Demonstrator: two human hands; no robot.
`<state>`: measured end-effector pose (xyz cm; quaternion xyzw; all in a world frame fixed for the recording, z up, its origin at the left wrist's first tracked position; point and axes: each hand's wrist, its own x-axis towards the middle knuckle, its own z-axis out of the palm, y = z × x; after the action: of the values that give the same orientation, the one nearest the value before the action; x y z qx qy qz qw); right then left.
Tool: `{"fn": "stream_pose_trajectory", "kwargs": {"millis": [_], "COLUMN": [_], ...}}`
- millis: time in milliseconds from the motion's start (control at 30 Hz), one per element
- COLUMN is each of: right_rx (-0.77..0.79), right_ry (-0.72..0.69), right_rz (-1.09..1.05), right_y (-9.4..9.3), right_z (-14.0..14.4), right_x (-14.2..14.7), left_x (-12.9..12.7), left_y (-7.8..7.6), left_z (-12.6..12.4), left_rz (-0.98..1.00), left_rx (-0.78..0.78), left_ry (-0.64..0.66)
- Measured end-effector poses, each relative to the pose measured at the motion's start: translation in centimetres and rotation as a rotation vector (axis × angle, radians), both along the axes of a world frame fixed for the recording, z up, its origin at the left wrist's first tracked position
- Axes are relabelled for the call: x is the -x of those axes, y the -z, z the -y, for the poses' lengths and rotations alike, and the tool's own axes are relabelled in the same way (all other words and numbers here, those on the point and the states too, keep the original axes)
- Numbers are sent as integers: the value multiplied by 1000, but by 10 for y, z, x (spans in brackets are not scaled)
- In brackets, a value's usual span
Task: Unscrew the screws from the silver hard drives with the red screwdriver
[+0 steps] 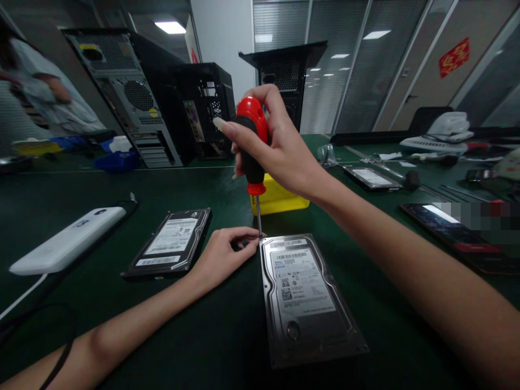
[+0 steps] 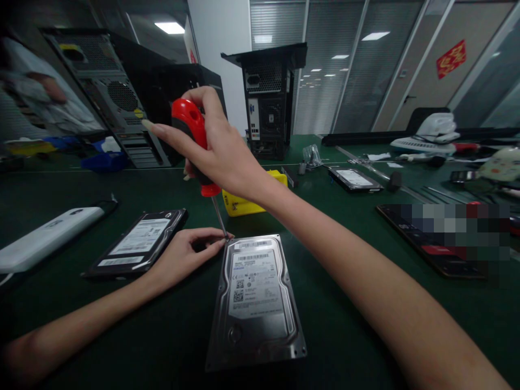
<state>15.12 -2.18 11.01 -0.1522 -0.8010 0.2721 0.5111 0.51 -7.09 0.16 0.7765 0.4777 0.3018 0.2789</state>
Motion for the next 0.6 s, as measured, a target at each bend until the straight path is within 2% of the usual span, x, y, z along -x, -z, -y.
{"fn": "stream_pose_trajectory", "kwargs": {"millis": [167, 600], "right_rx": [156, 272], "right_ry": [-99, -302], "right_rz": [-103, -182], "right_y": [3, 4], "right_z": [-1, -7], "right_x": [4, 6], "left_x": [-3, -7], "left_y": [1, 2], "left_z": [-1, -5], "left_rz": [19, 32], "left_rx": [-15, -50], "left_ry": [5, 1]}}
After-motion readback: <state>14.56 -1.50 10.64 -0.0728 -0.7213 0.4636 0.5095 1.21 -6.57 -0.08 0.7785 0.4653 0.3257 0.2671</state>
